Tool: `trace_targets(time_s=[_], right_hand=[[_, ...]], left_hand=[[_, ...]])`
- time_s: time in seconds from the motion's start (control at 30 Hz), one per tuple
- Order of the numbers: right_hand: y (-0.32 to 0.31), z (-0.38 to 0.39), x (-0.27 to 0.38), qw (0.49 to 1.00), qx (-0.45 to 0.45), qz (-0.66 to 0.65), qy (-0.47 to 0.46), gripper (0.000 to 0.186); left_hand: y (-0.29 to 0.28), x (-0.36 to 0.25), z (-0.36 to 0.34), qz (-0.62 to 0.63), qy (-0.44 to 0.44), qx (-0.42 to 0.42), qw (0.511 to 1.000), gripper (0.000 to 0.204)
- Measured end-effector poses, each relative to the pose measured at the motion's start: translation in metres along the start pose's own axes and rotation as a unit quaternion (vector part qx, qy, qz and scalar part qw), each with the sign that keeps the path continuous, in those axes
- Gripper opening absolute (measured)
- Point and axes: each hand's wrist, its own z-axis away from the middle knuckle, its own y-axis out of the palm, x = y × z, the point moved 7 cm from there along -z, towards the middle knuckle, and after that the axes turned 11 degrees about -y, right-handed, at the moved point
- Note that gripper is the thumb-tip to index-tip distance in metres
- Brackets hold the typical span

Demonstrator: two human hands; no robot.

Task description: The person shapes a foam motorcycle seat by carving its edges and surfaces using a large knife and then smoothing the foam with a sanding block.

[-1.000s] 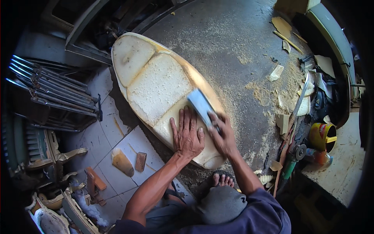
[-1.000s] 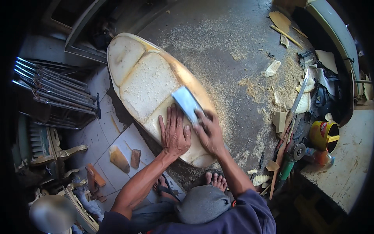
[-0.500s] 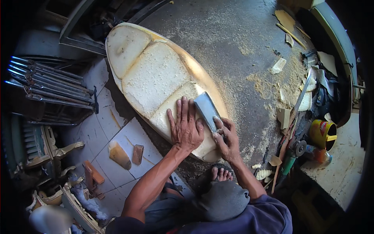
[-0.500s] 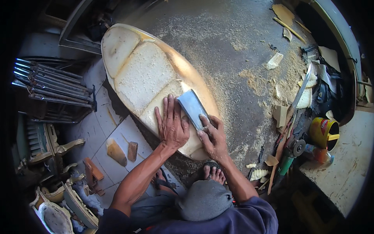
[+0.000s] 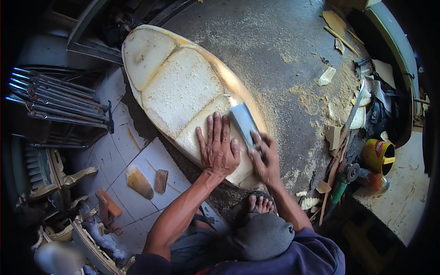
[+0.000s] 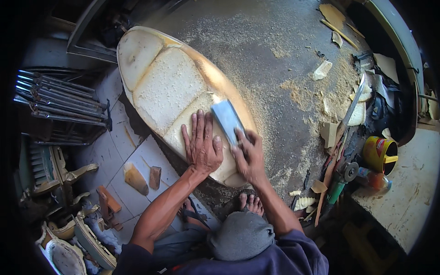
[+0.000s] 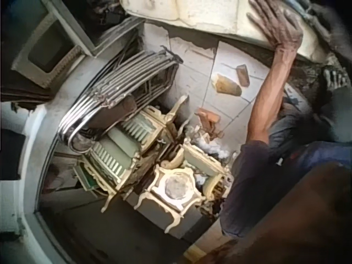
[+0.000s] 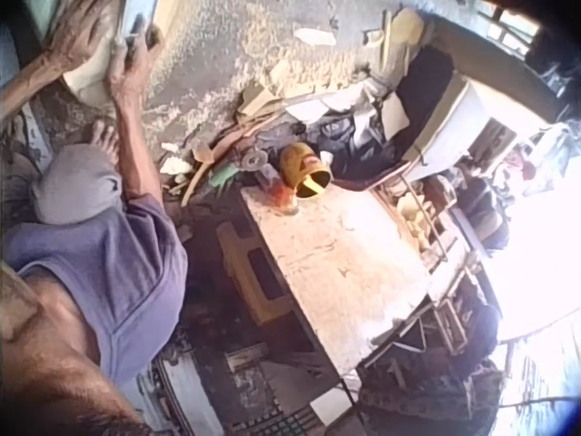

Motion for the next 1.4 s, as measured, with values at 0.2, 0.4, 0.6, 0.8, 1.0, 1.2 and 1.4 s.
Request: trace_targets(time_s=[0.2, 0.4, 0.6, 0.8, 1.0, 1.2, 1.4], right_hand=[[-0.003, -0.106, -0.059, 0.997, -0.023, 0.060, 0.043, 0.042], [0.000, 0.013, -0.005, 1.000, 0.007, 0.002, -0.021, 0.042], [-0.005, -0.103, -0.070, 0.995, -0.009, 0.093, 0.044, 0.045], [-0.009, 0.042, 0.004, 0.998, 0.028, 0.045, -0.017, 0.049], [-0.012, -0.117, -0.074, 0.995, -0.021, 0.091, 0.033, 0.045], [-0.011, 0.024, 0.007, 0.998, 0.027, 0.028, -0.039, 0.046], [-0.001, -0.118, -0.053, 0.999, 0.007, 0.049, -0.019, 0.044]], left_hand=[[0.011, -0.013, 0.000, 0.023, 0.023, 0.000, 0.999, 0.072], [-0.001, 0.000, -0.003, -0.003, -0.001, -0.005, 1.000, 0.072], [0.009, -0.013, 0.000, 0.018, 0.015, 0.004, 1.000, 0.071], [0.001, -0.001, 0.000, 0.000, -0.001, -0.012, 1.000, 0.071], [0.013, -0.019, 0.002, 0.026, 0.017, 0.005, 1.000, 0.072], [0.003, -0.003, 0.000, -0.004, -0.009, -0.006, 1.000, 0.070], [0.010, -0.016, 0.003, 0.018, 0.013, -0.005, 1.000, 0.071]])
